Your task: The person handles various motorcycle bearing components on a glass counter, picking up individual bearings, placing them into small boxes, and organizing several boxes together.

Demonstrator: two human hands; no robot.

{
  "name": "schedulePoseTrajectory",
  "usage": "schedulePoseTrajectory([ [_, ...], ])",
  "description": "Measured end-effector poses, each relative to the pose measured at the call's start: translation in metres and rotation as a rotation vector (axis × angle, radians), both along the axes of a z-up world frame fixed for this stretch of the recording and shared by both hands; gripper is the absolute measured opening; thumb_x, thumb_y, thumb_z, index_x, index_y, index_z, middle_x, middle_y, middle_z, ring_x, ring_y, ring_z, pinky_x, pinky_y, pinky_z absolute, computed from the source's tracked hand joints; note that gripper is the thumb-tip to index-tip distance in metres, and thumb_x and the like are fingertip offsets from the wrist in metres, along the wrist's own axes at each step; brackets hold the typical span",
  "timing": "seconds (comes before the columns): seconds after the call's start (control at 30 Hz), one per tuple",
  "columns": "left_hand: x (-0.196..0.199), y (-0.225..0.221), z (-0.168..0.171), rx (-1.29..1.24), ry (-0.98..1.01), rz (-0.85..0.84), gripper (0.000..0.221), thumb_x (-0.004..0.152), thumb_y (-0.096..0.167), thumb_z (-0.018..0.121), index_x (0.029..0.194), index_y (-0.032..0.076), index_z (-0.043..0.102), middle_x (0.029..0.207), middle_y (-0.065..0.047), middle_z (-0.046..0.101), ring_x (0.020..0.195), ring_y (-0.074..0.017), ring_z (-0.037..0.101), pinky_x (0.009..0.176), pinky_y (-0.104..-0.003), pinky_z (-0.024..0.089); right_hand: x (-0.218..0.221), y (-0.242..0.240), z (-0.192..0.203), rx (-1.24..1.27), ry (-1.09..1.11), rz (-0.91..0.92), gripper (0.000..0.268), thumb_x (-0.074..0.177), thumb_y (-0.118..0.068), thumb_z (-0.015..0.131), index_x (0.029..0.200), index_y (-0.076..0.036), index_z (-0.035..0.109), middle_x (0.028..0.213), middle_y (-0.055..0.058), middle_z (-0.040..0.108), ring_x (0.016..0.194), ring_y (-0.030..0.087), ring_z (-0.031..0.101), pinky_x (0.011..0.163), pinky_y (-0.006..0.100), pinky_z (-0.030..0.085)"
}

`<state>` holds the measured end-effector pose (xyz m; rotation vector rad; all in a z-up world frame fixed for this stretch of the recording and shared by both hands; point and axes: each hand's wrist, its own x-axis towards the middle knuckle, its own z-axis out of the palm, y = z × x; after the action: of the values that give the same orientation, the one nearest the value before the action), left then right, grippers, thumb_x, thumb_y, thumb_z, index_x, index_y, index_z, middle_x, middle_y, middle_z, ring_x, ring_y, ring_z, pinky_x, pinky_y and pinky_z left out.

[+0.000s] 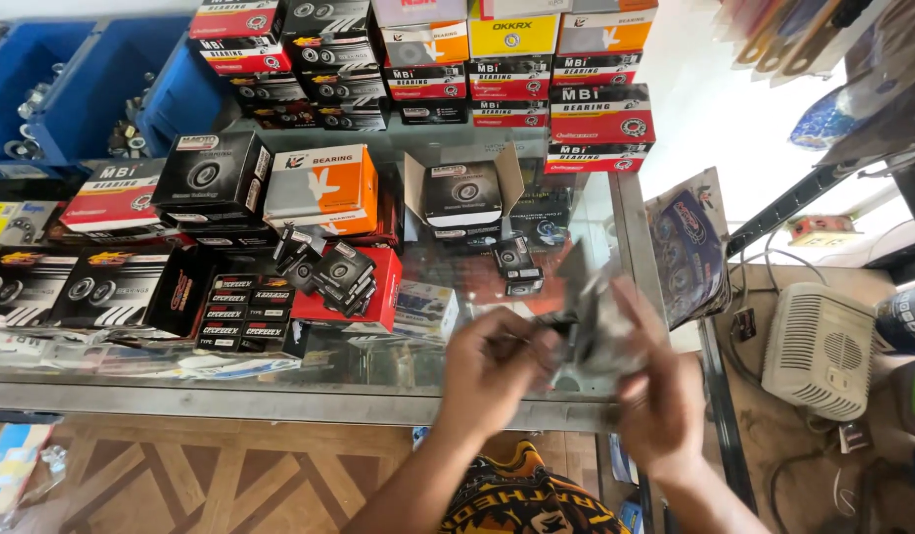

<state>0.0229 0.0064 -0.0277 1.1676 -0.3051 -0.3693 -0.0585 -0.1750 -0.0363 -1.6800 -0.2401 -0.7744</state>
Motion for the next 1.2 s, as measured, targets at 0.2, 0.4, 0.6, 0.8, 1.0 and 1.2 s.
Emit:
schedulePoseTrajectory([
  [0.2, -0.010, -0.006, -0.037, -0.165, 0.061, -0.109, 0.017, 0.087, -0.002, 0.075, 0.096, -0.001, 0.060, 0.089, -0.005, 0.071, 0.079, -0.0096, 0.070, 0.069, -0.028, 0.060, -0.008, 0.014, 0.032, -0.374, 0.037, 0.020, 0.020, 0.090, -0.001, 0.067, 0.106, -0.010, 0.060, 0.150, 0.036, 0.051, 0.128, 0.041, 0.064, 0.089, 0.032, 0.056],
  [0.4, -0.011, 0.002, -0.024, 0.029, -0.085, -0.241, 0.018, 0.090, -0.002, 0.076, 0.091, -0.001, 0.058, 0.110, 0.003, 0.072, 0.087, -0.0008, 0.057, 0.073, -0.022, 0.052, -0.019, 0.006, 0.011, -0.261, 0.323, -0.032, 0.051, 0.072, -0.017, 0.092, 0.111, -0.005, 0.060, 0.116, 0.014, 0.071, 0.102, 0.020, 0.072, 0.084, 0.031, 0.058],
  [0.6, -0.016, 0.009, -0.024, 0.009, 0.044, -0.250, 0.013, 0.096, 0.005, 0.075, 0.098, -0.004, 0.066, 0.086, -0.002, 0.069, 0.075, -0.0077, 0.065, 0.066, -0.027, 0.054, -0.019, 0.010, 0.012, -0.281, 0.483, -0.049, 0.052, 0.073, -0.017, 0.089, 0.117, -0.004, 0.066, 0.090, 0.007, 0.079, 0.078, 0.009, 0.072, 0.069, 0.027, 0.059],
  [0.8, -0.038, 0.036, 0.032, 0.389, -0.550, 0.037, 0.018, 0.092, 0.012, 0.081, 0.097, -0.001, 0.071, 0.087, -0.009, 0.070, 0.073, -0.0128, 0.069, 0.064, -0.030, 0.056, -0.023, -0.004, 0.002, -0.165, 0.454, 0.130, 0.044, 0.079, -0.011, 0.082, 0.119, 0.000, 0.069, 0.096, 0.007, 0.078, 0.087, 0.009, 0.070, 0.074, 0.026, 0.057],
  [1.0, -0.046, 0.117, 0.049, 0.560, -0.660, 0.604, 0.017, 0.087, 0.017, 0.082, 0.090, 0.004, 0.071, 0.080, -0.005, 0.071, 0.068, -0.0123, 0.068, 0.056, -0.026, 0.051, -0.011, -0.015, -0.007, 0.105, 0.678, -0.060, 0.034, 0.085, -0.013, 0.079, 0.115, 0.001, 0.073, 0.093, 0.007, 0.074, 0.081, 0.011, 0.065, 0.070, 0.026, 0.053],
  [1.2, 0.010, 0.195, 0.045, 0.390, -0.512, 0.840, 0.017, 0.101, 0.009, 0.073, 0.111, -0.003, 0.070, 0.090, -0.004, 0.075, 0.074, -0.0075, 0.072, 0.062, -0.022, 0.056, -0.006, -0.006, 0.000, 0.056, 0.690, 0.020, 0.030, 0.086, -0.012, 0.076, 0.113, 0.001, 0.073, 0.094, 0.005, 0.074, 0.086, 0.009, 0.065, 0.077, 0.024, 0.053],
])
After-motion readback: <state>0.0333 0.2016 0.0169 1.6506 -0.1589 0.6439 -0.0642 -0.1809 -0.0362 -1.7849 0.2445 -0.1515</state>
